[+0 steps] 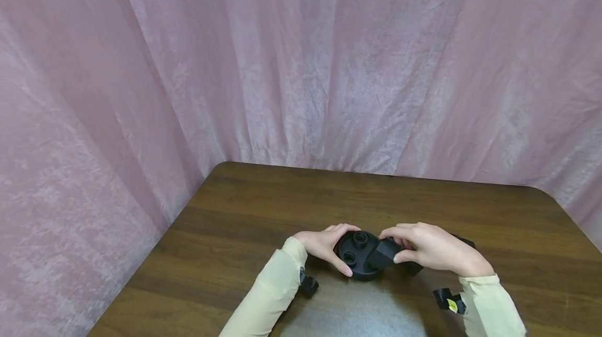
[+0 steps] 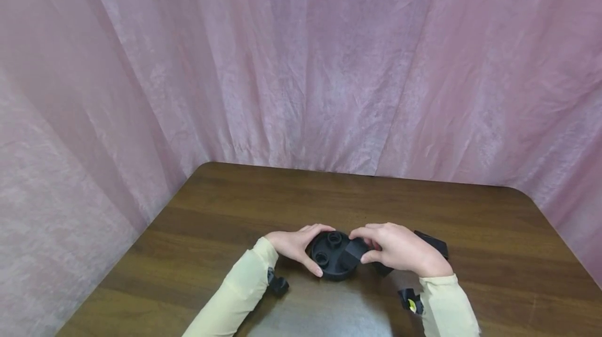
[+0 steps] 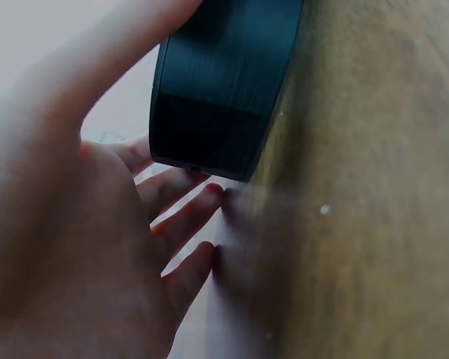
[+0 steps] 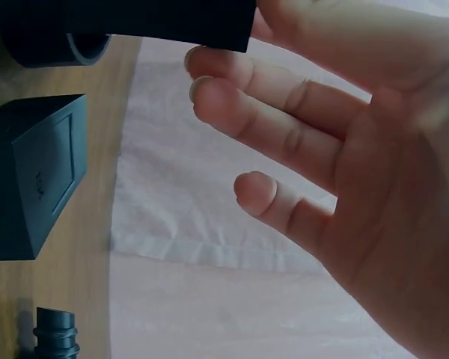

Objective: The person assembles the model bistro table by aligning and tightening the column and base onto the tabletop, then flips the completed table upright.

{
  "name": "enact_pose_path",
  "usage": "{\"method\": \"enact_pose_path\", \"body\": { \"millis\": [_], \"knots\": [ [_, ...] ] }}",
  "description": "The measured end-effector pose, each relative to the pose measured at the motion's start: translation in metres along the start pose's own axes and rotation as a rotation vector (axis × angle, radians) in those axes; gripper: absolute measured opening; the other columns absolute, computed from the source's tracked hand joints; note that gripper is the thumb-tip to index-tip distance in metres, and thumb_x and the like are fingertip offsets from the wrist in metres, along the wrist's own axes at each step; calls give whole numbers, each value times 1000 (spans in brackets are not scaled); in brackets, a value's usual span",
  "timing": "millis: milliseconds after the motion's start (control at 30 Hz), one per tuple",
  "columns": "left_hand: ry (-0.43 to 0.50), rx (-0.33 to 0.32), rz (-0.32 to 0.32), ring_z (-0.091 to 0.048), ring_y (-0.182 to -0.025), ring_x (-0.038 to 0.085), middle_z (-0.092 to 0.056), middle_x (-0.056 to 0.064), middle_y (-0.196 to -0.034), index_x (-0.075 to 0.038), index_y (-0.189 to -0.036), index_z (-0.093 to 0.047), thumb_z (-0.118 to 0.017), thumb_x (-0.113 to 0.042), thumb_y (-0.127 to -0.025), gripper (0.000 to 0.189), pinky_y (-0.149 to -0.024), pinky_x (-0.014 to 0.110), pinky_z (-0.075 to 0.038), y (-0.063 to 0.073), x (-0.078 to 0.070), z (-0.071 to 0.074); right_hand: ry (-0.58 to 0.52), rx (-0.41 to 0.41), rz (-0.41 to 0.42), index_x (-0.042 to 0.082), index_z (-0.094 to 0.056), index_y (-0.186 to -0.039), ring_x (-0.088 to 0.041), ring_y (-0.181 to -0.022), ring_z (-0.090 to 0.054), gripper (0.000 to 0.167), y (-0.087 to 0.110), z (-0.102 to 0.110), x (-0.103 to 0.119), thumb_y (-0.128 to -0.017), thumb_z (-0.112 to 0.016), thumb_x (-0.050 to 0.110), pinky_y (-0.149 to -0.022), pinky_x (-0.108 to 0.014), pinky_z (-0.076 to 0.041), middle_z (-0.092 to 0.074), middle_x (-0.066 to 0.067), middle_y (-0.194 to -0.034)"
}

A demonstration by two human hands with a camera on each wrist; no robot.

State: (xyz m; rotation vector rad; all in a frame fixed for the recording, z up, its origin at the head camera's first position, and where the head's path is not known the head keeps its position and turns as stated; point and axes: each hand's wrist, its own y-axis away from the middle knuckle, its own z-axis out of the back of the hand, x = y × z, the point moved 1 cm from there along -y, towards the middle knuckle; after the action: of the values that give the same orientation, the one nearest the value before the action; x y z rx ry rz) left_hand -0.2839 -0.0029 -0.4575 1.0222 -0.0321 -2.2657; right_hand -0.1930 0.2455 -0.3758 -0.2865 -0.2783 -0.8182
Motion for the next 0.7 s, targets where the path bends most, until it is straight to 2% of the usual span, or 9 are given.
{"method": "enact_pose_path", "body": {
  "millis": [133, 233, 367, 500, 600, 700],
  "knots": [
    [7, 0, 12, -31, -135, 13, -38, -3, -144, -32, -147, -25, -82, -37, -76, 91, -109, 33, -32, 1, -1, 0, 12, -14, -7, 17, -64, -117, 7, -65, -42, 39, 0, -1, -2, -82, -76, 30, -60, -17, -37, -50, 18, -79],
    [7, -15, 14, -33, -133, 12, -39, -4, -143, -31, -146, -26, -82, -37, -76, 90, -108, 31, -33, 1, -2, 1, -21, 15, -53, 14, -61, -124, 3, -72, -49, 45, 0, -1, -6, -84, -74, 30, -63, -20, -41, -54, 16, -85],
    [-12, -25, 5, -35, -133, 12, -39, -4, -142, -28, -146, -27, -82, -37, -76, 90, -107, 30, -34, 1, -3, 2, -51, 85, -174, 8, -53, -135, -10, -90, -60, 56, 4, 0, -14, -86, -73, 28, -73, -30, -48, -63, 7, -101],
    [-44, -29, -10, -35, -134, 12, -39, -4, -142, -25, -147, -28, -82, -37, -76, 90, -109, 30, -33, 0, -3, 2, -39, 156, -315, 2, -50, -135, -26, -103, -62, 61, 10, -1, -23, -84, -75, 25, -81, -41, -51, -64, -10, -115],
    [-51, -33, -11, -35, -134, 11, -40, -4, -142, -24, -146, -28, -83, -38, -76, 90, -110, 30, -33, 0, -3, 2, -69, 198, -404, -3, -51, -132, -30, -101, -62, 64, 13, -5, -30, -82, -77, 28, -81, -45, -51, -63, -15, -116],
    [-51, -39, -4, -36, -133, 11, -41, -5, -142, -24, -146, -29, -83, -38, -75, 90, -109, 30, -34, 0, -4, 2, -97, 217, -452, -5, -52, -129, -28, -97, -62, 66, 14, -11, -35, -80, -78, 32, -80, -45, -50, -64, -14, -111]
  ]
}}
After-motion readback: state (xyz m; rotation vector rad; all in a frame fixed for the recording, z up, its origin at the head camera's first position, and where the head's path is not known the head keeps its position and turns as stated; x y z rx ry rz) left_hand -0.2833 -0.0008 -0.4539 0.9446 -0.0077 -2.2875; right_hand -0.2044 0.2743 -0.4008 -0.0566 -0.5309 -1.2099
